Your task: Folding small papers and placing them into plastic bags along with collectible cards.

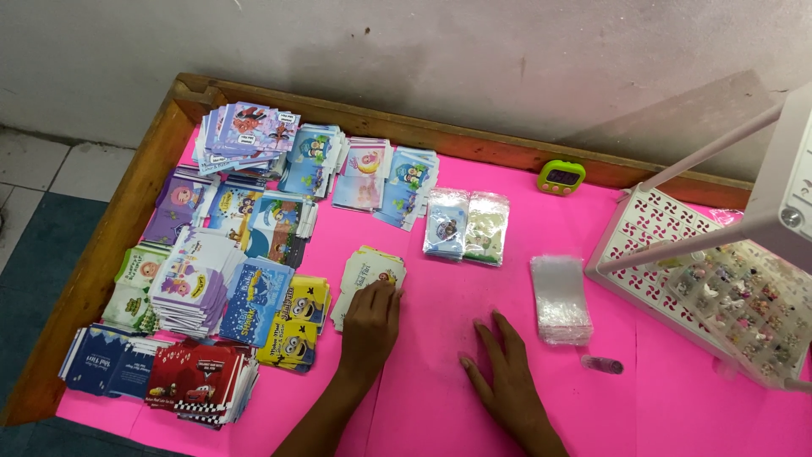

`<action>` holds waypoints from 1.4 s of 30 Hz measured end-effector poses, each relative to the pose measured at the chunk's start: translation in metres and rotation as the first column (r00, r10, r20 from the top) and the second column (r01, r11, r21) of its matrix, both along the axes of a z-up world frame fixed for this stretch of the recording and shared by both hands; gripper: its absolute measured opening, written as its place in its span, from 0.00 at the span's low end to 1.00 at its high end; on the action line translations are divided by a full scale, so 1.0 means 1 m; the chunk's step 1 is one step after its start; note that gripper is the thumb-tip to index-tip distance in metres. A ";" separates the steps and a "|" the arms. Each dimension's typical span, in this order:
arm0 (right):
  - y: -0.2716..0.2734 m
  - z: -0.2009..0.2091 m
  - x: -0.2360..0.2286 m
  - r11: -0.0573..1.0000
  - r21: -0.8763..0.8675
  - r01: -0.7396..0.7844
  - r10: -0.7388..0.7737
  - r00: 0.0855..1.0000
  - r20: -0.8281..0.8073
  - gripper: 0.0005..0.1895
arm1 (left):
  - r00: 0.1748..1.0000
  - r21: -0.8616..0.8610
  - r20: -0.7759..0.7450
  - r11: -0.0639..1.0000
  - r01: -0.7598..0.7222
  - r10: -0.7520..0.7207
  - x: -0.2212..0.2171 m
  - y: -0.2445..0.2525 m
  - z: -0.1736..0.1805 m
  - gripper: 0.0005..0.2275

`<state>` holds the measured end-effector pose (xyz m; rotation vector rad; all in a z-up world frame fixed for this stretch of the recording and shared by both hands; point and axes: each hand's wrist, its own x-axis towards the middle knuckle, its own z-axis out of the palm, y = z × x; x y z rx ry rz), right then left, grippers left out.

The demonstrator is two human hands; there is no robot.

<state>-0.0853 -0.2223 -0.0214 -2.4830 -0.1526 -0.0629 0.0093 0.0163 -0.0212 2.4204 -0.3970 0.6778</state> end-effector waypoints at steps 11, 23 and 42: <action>-0.005 -0.009 -0.001 0.999 0.039 -0.011 0.008 0.997 0.074 0.33 | 0.935 -0.235 0.139 0.907 0.350 -0.325 -0.009 -0.005 0.027 0.04; -0.005 0.019 0.000 0.475 0.730 0.491 -0.146 0.862 -0.485 0.23 | 0.836 -0.520 -0.193 0.776 0.356 -0.513 -0.028 -0.027 0.011 0.05; 0.004 0.060 0.015 0.499 0.449 0.741 -0.457 0.665 -0.590 0.25 | 0.851 0.029 -0.071 0.852 0.523 -0.520 -0.035 -0.043 0.008 0.12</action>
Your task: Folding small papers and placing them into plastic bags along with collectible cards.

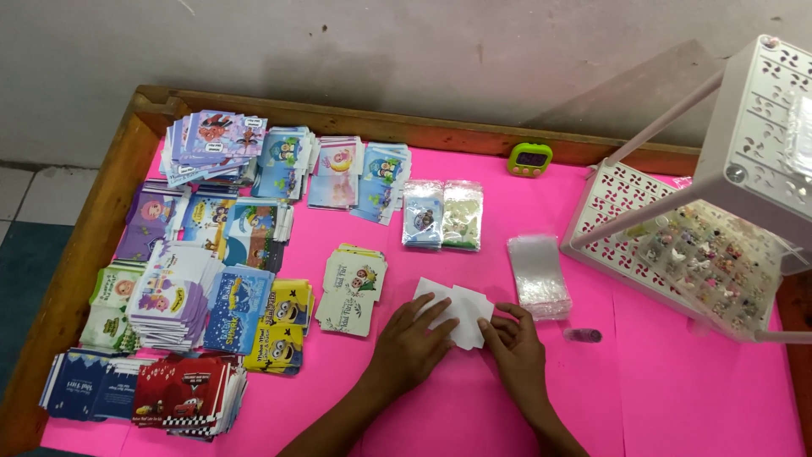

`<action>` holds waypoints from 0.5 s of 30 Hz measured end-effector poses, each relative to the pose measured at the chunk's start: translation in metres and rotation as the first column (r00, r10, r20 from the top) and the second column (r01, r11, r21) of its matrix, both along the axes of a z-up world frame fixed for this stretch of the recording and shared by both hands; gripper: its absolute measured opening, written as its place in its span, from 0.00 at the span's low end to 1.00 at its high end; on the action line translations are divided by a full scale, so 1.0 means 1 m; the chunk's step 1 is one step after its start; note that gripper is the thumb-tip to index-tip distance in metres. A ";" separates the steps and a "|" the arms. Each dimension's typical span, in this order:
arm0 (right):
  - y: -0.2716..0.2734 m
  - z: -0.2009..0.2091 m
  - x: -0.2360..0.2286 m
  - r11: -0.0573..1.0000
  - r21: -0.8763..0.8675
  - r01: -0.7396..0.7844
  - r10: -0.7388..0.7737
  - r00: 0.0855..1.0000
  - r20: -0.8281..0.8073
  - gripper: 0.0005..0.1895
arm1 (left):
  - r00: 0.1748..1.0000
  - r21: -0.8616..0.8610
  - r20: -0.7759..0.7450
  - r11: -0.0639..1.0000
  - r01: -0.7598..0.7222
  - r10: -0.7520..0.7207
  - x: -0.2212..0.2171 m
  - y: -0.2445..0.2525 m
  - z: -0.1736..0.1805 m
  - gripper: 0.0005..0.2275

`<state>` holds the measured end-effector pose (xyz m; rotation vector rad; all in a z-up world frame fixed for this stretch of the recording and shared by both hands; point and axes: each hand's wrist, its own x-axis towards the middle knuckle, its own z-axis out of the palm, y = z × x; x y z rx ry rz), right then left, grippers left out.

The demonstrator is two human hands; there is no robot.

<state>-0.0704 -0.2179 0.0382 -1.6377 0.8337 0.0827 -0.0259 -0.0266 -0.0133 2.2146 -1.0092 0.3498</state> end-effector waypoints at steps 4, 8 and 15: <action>-0.017 -0.009 -0.027 0.934 -0.337 -0.118 0.145 0.988 0.056 0.20 | 1.000 0.032 0.010 0.999 0.029 -0.029 -0.002 -0.001 -0.019 0.13; -0.059 -0.052 -0.061 0.658 -0.703 0.268 0.249 0.804 0.540 0.11 | 0.997 0.028 0.012 0.997 0.076 -0.076 -0.003 -0.003 -0.018 0.10; -0.075 -0.017 -0.046 0.866 -0.306 0.396 -0.174 0.812 0.558 0.33 | 0.983 0.013 -0.075 0.986 0.167 -0.165 -0.001 -0.002 -0.015 0.10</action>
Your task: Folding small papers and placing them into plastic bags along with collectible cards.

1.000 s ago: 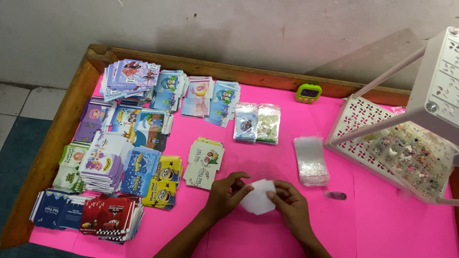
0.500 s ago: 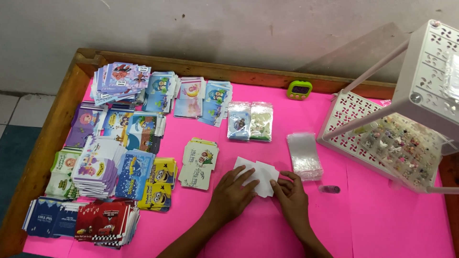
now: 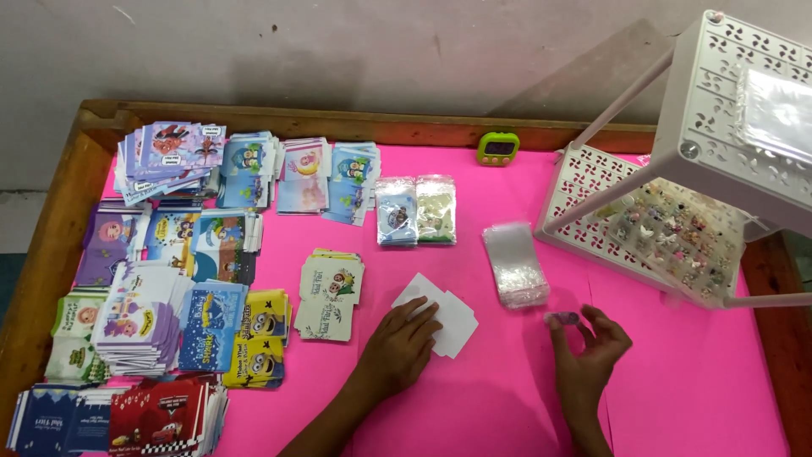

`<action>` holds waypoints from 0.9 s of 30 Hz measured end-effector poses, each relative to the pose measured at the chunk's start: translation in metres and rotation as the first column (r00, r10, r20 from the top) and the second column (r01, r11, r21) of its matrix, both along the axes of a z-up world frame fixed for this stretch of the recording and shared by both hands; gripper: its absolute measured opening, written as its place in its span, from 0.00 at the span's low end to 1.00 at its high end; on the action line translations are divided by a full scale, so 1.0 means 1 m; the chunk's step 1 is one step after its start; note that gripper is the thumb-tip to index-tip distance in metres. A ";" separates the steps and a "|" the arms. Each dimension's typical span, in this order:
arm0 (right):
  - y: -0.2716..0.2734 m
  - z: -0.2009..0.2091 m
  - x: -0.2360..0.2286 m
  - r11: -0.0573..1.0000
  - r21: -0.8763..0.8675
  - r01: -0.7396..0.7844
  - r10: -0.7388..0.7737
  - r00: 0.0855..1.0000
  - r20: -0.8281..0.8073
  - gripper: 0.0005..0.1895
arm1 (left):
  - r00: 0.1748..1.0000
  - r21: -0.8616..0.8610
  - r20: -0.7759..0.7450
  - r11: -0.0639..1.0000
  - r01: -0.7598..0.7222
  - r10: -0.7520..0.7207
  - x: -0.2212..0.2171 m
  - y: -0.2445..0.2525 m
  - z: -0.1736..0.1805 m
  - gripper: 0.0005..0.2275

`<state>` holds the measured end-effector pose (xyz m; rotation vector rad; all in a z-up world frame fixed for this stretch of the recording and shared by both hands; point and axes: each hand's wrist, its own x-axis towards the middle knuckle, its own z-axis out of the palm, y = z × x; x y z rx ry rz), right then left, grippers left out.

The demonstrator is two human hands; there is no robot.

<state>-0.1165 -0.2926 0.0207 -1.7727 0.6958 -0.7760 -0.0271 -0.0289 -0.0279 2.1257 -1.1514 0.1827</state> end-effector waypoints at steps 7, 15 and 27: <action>0.025 0.006 -0.002 0.993 0.104 -0.059 0.071 0.990 -0.120 0.21 | 1.000 -0.043 -0.005 0.999 0.014 -0.014 0.003 0.004 0.007 0.13; 0.051 -0.006 -0.001 0.766 -0.143 -0.626 0.467 0.696 -0.546 0.17 | 0.995 0.012 0.023 0.996 -0.093 0.092 0.002 0.007 -0.011 0.14; 0.073 -0.027 -0.014 0.639 -0.336 -0.692 0.574 0.719 -0.391 0.16 | 0.994 -0.016 0.092 0.999 -0.051 0.052 0.005 0.005 0.003 0.11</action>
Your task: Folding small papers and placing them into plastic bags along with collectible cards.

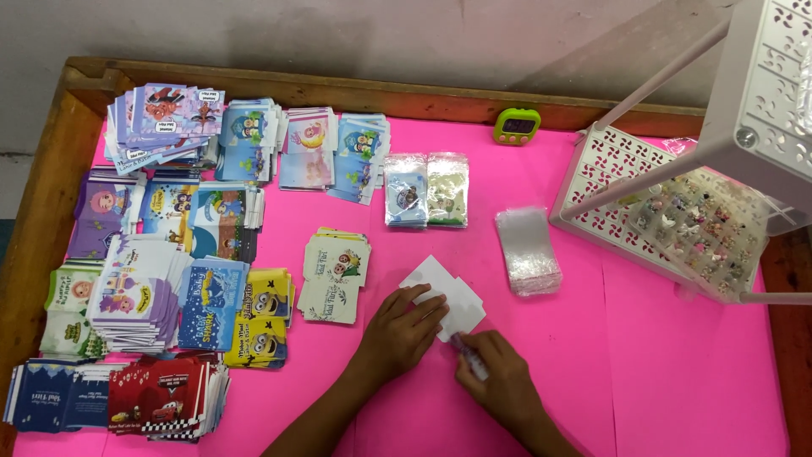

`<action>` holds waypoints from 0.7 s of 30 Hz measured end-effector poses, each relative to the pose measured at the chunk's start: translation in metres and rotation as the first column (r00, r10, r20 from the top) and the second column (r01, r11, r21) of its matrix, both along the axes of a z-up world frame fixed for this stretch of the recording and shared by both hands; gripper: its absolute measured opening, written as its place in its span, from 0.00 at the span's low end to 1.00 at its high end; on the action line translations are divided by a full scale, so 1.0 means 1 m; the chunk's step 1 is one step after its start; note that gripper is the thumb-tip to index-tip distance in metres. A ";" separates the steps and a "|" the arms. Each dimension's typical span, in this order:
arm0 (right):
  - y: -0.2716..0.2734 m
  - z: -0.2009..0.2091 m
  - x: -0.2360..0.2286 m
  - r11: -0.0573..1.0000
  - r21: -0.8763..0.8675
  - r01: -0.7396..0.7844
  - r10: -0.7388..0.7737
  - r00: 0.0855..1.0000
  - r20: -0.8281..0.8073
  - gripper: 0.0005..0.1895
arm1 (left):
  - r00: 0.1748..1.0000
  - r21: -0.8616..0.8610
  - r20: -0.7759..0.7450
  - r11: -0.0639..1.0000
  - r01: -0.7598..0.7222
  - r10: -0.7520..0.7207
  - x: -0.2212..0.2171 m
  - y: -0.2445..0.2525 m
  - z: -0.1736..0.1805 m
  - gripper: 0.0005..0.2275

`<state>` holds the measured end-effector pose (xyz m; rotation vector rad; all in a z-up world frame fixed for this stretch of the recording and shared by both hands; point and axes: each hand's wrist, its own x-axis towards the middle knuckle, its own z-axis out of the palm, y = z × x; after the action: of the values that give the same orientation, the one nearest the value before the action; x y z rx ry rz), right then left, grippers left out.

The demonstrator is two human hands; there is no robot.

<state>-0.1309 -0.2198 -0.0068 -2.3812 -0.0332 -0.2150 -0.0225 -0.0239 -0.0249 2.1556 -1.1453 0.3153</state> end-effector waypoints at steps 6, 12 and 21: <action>-0.020 -0.002 0.007 0.997 0.019 0.073 -0.069 0.980 -0.186 0.15 | 0.999 -0.029 0.023 0.999 0.043 -0.042 -0.002 -0.003 -0.003 0.09; -0.022 -0.010 0.012 0.975 -0.166 0.146 -0.145 0.989 0.018 0.12 | 0.998 -0.009 0.039 0.998 0.057 -0.057 -0.003 -0.002 -0.006 0.10; -0.029 -0.015 0.010 0.998 -0.065 0.007 -0.011 0.998 -0.054 0.12 | 0.998 -0.009 0.028 0.998 0.056 -0.056 -0.004 -0.003 -0.009 0.11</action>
<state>-0.1214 -0.2484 -0.0216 -2.4508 -0.0036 -0.1551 -0.0269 -0.0265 -0.0334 2.1131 -1.2150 0.3265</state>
